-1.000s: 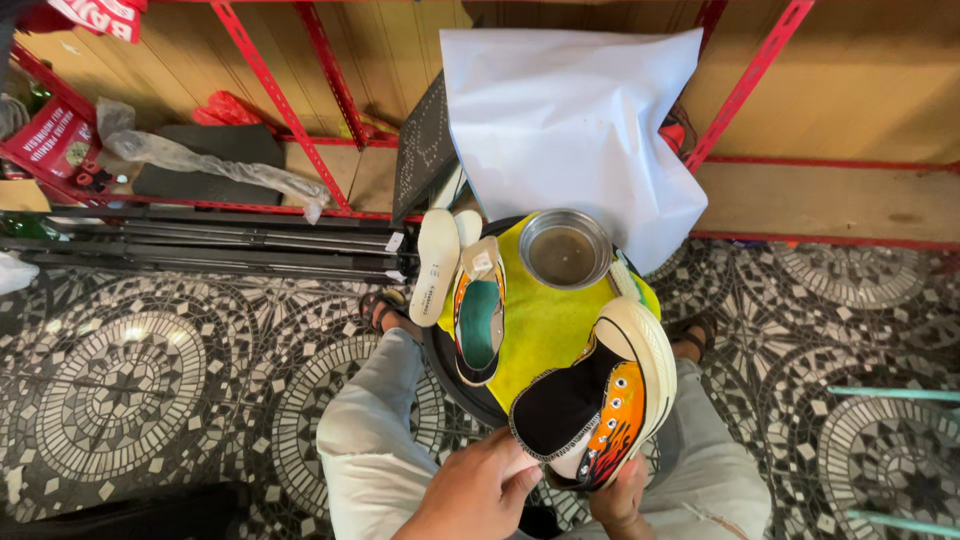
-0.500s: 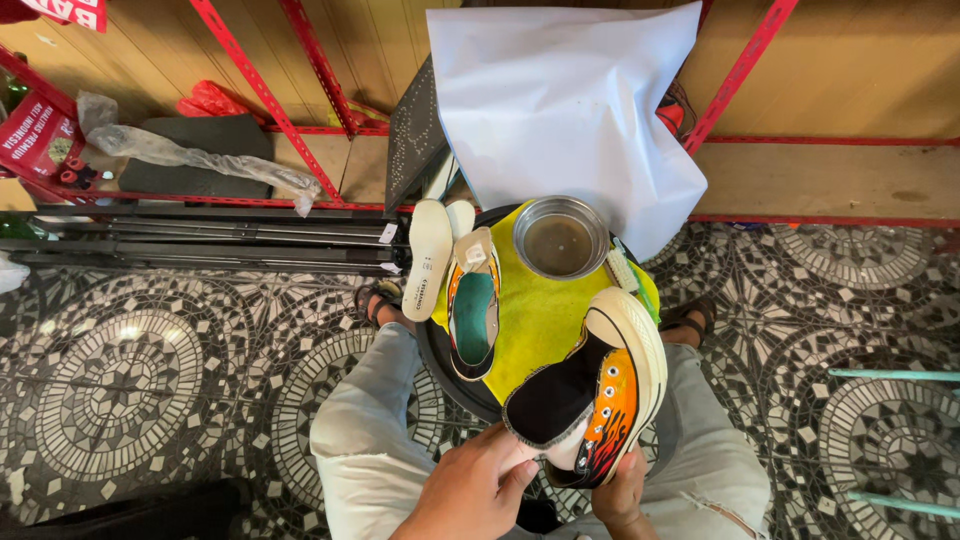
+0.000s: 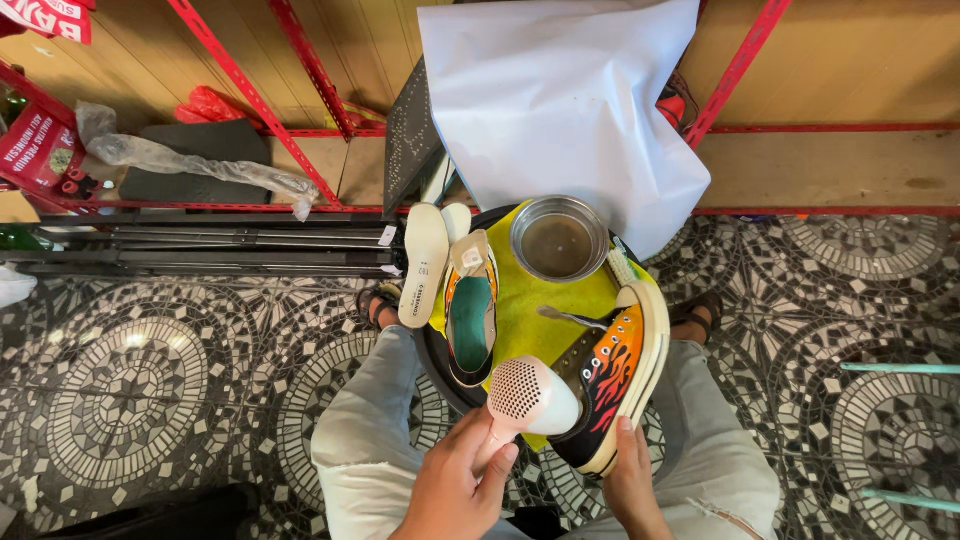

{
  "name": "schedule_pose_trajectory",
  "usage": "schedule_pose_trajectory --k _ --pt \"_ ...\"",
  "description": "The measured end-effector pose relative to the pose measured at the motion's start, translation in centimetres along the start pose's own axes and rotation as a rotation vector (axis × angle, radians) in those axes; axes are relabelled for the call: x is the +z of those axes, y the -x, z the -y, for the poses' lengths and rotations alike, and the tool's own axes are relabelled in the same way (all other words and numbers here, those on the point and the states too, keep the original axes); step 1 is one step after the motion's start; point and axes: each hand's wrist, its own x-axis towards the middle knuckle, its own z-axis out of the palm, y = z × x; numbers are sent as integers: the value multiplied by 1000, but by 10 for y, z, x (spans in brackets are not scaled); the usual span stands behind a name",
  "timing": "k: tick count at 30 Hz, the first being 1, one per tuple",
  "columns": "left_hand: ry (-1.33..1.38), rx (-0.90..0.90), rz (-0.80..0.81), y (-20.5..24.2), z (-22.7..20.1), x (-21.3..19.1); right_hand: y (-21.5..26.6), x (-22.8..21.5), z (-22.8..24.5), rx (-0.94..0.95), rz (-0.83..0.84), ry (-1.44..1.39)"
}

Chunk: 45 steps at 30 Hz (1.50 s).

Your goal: The person uses a hairdryer to dry the inside of a pair of shoes. They hold the shoes with one hand and direct the airflow with the other, rotating the shoes to cover different areas. The person also removes and dries the insoles separately.

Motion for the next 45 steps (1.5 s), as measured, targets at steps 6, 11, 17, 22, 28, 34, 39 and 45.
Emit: schedule_pose_trajectory --k 6,11,17,22,28,34,39,45 --pt "-105 140 5 -10 -13 -7 -5 -3 -10 202 105 -322" --pt "-170 126 51 -17 -13 -8 12 -9 2 125 139 90" --pt "-200 77 20 -23 -20 -13 -1 -25 -40 -7 235 186" --pt "-205 172 184 -18 -27 -13 23 -7 35 224 220 234" --pt "-207 193 63 -11 -16 -9 39 -7 44 199 246 230" --pt "-126 174 88 -13 -30 -28 57 -1 90 457 148 219" --pt "-146 134 200 -10 -37 -44 29 -15 34 257 352 263" --pt "-237 59 141 -24 -30 -46 52 -19 34 282 287 196"
